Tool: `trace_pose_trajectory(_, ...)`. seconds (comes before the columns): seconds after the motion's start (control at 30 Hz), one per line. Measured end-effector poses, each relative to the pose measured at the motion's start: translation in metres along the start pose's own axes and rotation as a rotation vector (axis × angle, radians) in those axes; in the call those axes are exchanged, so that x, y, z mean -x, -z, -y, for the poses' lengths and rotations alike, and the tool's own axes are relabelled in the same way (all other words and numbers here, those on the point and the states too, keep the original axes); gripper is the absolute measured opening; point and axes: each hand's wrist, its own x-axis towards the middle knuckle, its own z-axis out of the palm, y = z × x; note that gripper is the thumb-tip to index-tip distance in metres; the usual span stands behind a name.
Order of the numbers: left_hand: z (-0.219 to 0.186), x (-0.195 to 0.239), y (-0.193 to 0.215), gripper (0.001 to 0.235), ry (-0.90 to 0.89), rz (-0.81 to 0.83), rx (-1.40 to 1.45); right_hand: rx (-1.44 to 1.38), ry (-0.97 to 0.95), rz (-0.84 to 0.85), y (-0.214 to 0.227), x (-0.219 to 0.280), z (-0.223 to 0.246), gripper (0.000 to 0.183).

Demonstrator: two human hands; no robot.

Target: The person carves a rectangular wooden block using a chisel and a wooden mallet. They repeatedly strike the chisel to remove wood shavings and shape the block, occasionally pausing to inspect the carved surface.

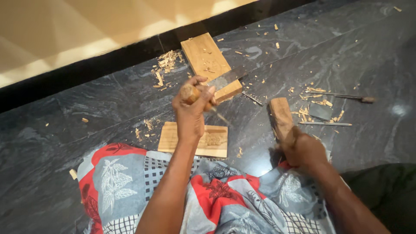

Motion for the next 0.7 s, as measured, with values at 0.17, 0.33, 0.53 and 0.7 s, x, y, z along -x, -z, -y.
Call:
trace_pose_trajectory(0.17, 0.012, -0.001, 0.002, 0.032, -0.079, 0.001, -0.024, -0.142, -0.111, 0.041, -0.012, -0.009, 0.008, 0.073)
trace_pose_trajectory(0.33, 0.004, 0.0, 0.011, 0.031, -0.052, 0.047, -0.216, -0.895, -0.562, 0.293, -0.003, -0.011, 0.011, 0.041)
trace_pose_trajectory(0.53, 0.009, 0.006, 0.011, 0.023, -0.004, 0.125, -0.224, -1.347, -0.531, 0.368, -0.008, -0.008, 0.007, 0.032)
trace_pose_trajectory(0.7, 0.018, 0.011, 0.01, 0.022, -0.035, 0.173, -0.318, -1.31, -0.511, 0.317, -0.003, -0.007, 0.008, 0.03)
